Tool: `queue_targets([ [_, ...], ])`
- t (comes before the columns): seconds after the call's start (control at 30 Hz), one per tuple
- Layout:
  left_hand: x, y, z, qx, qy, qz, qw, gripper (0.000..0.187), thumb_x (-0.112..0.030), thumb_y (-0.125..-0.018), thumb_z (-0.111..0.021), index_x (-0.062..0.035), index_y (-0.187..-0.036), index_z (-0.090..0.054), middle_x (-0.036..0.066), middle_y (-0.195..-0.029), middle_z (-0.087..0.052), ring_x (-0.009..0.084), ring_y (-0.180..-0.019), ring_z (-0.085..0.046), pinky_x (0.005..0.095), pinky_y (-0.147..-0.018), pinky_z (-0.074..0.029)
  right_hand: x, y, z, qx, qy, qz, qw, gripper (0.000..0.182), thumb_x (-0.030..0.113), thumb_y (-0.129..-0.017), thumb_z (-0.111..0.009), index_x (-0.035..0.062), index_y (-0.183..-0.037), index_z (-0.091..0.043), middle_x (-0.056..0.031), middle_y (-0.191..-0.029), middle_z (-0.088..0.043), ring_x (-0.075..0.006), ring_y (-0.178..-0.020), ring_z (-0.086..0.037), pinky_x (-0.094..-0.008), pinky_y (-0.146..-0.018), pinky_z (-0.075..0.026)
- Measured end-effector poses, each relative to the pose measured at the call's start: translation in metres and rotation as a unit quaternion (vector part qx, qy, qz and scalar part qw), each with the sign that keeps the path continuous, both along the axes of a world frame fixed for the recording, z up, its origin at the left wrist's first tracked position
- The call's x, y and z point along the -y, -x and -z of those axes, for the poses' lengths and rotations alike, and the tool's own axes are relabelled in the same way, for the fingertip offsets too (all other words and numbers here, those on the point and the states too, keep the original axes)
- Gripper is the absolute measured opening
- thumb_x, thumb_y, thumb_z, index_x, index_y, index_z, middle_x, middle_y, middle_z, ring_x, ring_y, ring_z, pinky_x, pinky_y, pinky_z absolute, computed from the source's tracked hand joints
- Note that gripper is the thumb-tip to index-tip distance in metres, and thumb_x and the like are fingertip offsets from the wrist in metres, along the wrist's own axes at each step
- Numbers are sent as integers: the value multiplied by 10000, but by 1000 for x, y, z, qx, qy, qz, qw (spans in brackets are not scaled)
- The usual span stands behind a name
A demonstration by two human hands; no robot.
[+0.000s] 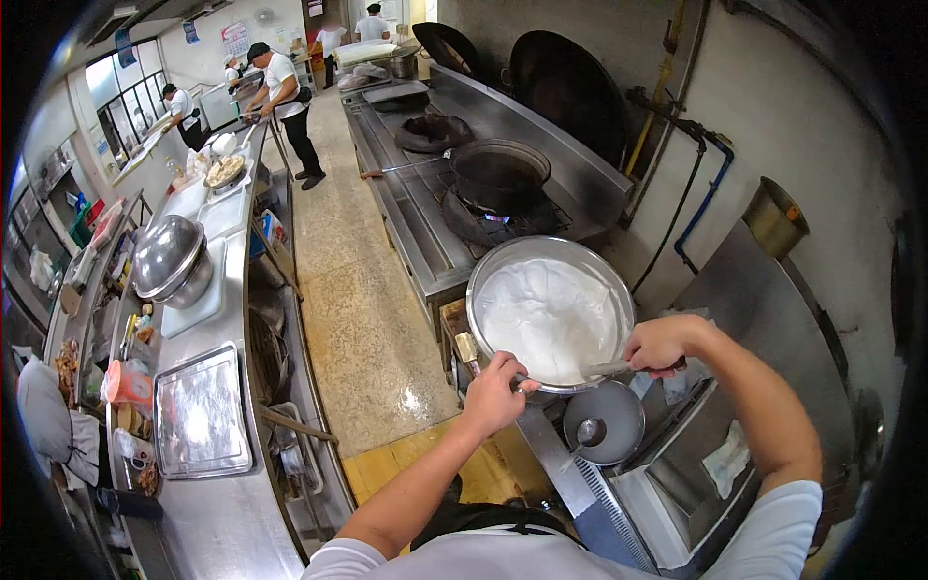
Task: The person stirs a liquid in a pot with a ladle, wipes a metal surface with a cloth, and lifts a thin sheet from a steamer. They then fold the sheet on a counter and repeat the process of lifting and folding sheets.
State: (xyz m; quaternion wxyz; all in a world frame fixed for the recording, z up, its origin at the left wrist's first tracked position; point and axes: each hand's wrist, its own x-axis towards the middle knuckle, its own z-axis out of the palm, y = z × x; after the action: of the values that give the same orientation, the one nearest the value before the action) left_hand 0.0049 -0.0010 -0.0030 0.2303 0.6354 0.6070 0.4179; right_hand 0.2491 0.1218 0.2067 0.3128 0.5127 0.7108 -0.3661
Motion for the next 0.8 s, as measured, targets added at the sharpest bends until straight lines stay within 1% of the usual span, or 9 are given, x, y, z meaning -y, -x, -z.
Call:
queue_targets([
  [0.07, -1, -1, 4, 10, -11, 0, 1000, 286, -274, -896, -819, -51, -1036, -708, 123, -1186, -647, 357, -965, -693, 449, -807, -557, 15, 5, 13, -1, -41, -37, 998, 216, 131, -920, -564, -20, -945, -717, -122, -726, -696, -213, -522, -637, -386, -486, -513],
  [0.13, -2, -2, 7, 9, -15, -5, 1000, 282, -260, -890, -825, -47, -1033, -706, 124, -1178, -649, 350, -929, -694, 443, -782, -558, 36, 11, 49, -23, -135, -58, 989, 251, 132, -914, -577, -37, -1005, -739, -264, -885, -748, -347, -755, -761, -470, -704, -596],
  [0.17, -2, -2, 8, 8, -18, -7, 1000, 281, -253, -887, -828, -45, -1031, -705, 124, -1175, -650, 346, -911, -694, 440, -770, -558, 40, 7, 85, -43, -225, -130, 965, 256, 107, -909, -564, -40, -1024, -740, -273, -958, -754, -404, -844, -760, -497, -795, -602],
  [0.2, -3, -3, 8, 5, -24, -7, 1000, 279, -251, -888, -827, -44, -1030, -704, 122, -1173, -650, 344, -900, -695, 440, -767, -558, 53, 20, 89, -1, -232, -75, 970, 276, 85, -915, -556, -54, -1090, -717, -275, -978, -752, -416, -876, -760, -501, -810, -609],
  [0.37, -1, -2, 7, 7, -15, -6, 1000, 271, -255, -896, -818, -49, -1032, -704, 109, -1174, -652, 337, -875, -701, 440, -767, -558, 88, 19, 118, 53, -421, -158, 892, 429, 112, -925, -611, -69, -1314, -625, -235, -954, -768, -348, -920, -777, -433, -756, -638],
  [0.47, 0, -1, 1, -8, -8, -8, 1000, 277, -276, -901, -812, -62, -1040, -706, 93, -1185, -655, 328, -869, -706, 441, -775, -559, 82, 4, 108, 89, -416, -179, 887, 478, 127, -908, -643, -62, -1347, -617, -211, -969, -776, -325, -919, -780, -411, -737, -642],
  [0.6, 2, 1, -2, -14, 15, -9, 1000, 292, -314, -912, -796, -80, -1063, -710, 85, -1217, -652, 333, -964, -708, 455, -826, -558, 52, -23, 86, 39, -369, -171, 913, 323, 67, -870, -618, -38, -1151, -739, -212, -921, -773, -335, -858, -781, -435, -673, -625],
  [0.7, 5, 2, -11, -12, 29, -7, 999, 299, -330, -919, -787, -88, -1076, -713, 88, -1238, -646, 343, -1041, -699, 465, -862, -555, 8, -14, 50, 123, -170, -203, 956, 203, 64, -883, -581, -16, -939, -759, -192, -760, -742, -304, -662, -740, -436, -572, -572],
  [0.8, 4, 2, -10, -4, 33, -2, 999, 300, -336, -922, -782, -90, -1080, -714, 94, -1250, -641, 354, -1077, -690, 469, -879, -555, -3, -1, 11, 69, -75, -81, 992, 192, 125, -915, -584, -4, -848, -709, -131, -657, -680, -237, -527, -625, -412, -487, -494],
])
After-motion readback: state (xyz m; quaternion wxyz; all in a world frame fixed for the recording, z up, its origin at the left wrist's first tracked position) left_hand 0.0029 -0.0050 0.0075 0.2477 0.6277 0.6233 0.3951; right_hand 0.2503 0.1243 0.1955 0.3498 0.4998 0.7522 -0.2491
